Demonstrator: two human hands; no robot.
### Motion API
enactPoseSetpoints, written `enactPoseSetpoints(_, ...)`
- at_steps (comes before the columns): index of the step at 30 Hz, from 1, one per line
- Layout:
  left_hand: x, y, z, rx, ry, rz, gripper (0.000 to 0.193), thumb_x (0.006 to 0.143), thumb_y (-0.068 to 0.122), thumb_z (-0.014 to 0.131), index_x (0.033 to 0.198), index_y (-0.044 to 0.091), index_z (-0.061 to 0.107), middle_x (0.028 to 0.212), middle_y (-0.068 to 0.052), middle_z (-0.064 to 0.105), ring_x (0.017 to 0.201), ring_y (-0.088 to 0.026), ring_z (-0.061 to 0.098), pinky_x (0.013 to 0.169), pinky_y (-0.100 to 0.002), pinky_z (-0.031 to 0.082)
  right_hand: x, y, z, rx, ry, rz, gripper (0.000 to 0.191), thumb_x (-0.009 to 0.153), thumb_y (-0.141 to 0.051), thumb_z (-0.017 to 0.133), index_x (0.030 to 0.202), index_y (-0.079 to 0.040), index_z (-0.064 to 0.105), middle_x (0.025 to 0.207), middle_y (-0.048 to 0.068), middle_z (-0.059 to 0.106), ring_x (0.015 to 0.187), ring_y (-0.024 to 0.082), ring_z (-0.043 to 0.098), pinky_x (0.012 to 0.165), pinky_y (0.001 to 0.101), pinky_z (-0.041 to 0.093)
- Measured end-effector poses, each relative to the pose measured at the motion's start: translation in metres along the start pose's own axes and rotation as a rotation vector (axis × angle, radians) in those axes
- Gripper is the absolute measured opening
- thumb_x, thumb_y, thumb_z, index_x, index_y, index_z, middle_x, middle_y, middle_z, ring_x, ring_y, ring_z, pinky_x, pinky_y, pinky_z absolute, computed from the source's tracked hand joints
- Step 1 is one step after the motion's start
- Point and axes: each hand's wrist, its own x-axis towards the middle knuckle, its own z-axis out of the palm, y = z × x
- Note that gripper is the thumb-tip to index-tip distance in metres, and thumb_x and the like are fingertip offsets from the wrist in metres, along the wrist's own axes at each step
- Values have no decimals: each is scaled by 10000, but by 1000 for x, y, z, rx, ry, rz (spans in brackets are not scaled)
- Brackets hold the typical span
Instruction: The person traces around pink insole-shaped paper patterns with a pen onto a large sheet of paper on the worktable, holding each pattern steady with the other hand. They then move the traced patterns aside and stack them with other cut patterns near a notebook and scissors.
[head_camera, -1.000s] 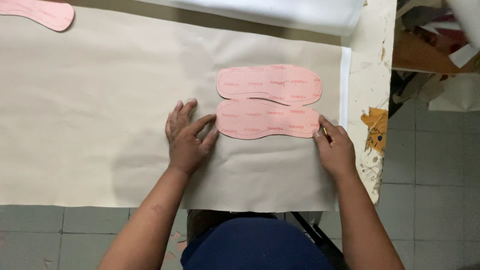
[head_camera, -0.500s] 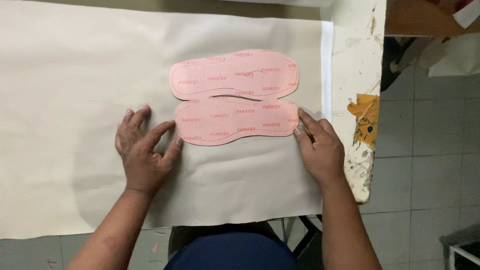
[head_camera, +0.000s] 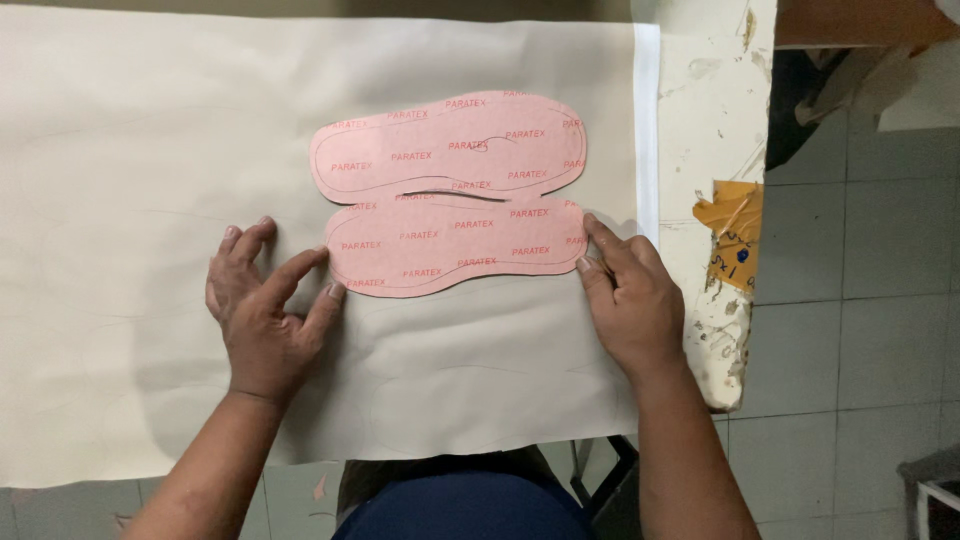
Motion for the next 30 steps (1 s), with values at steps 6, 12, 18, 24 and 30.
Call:
enactPoseSetpoints(6, 2, -4, -2, -6, 16, 26, 333, 883, 361, 791, 1195, 249, 766, 1553, -109, 473, 1545, -377, 294, 1263, -551, 178, 1, 0, 1, -31, -9, 1, 462, 949, -263, 688, 1409, -266, 640, 885, 46, 576, 775, 201, 619, 725, 364, 520)
enactPoseSetpoints(12, 2, -6, -2, -8, 62, 27, 312, 877, 341, 791, 1170, 240, 754, 1557, -101, 476, 1532, -381, 312, 1259, -566, 187, 1, -4, 2, -124, -17, 7, 467, 958, -298, 686, 1423, -284, 644, 874, 63, 562, 797, 225, 589, 762, 380, 510)
enactPoseSetpoints(18, 6, -7, -2, -72, 79, -33, 466, 845, 347, 790, 1199, 101, 613, 1539, -122, 473, 1523, -358, 310, 1245, -565, 172, 0, -11, 0, -125, -39, 92, 477, 954, -330, 659, 1430, -297, 633, 916, 58, 597, 847, 222, 613, 833, 374, 506)
enactPoseSetpoints(24, 8, -6, -8, -128, 84, -62, 479, 834, 339, 791, 1169, 82, 564, 1532, -140, 464, 1524, -350, 305, 1253, -533, 172, 2, -13, 0, -169, -48, 90, 493, 964, -359, 657, 1453, -302, 629, 1011, 81, 650, 932, 239, 645, 887, 382, 507)
enactPoseSetpoints(30, 6, -1, -13, -66, 58, -49, 351, 849, 354, 765, 1163, 216, 692, 1536, -104, 433, 1519, -342, 272, 1250, -537, 157, 3, -12, 0, -149, -50, 81, 495, 970, -362, 642, 1457, -280, 617, 1168, 81, 678, 1046, 222, 662, 961, 371, 496)
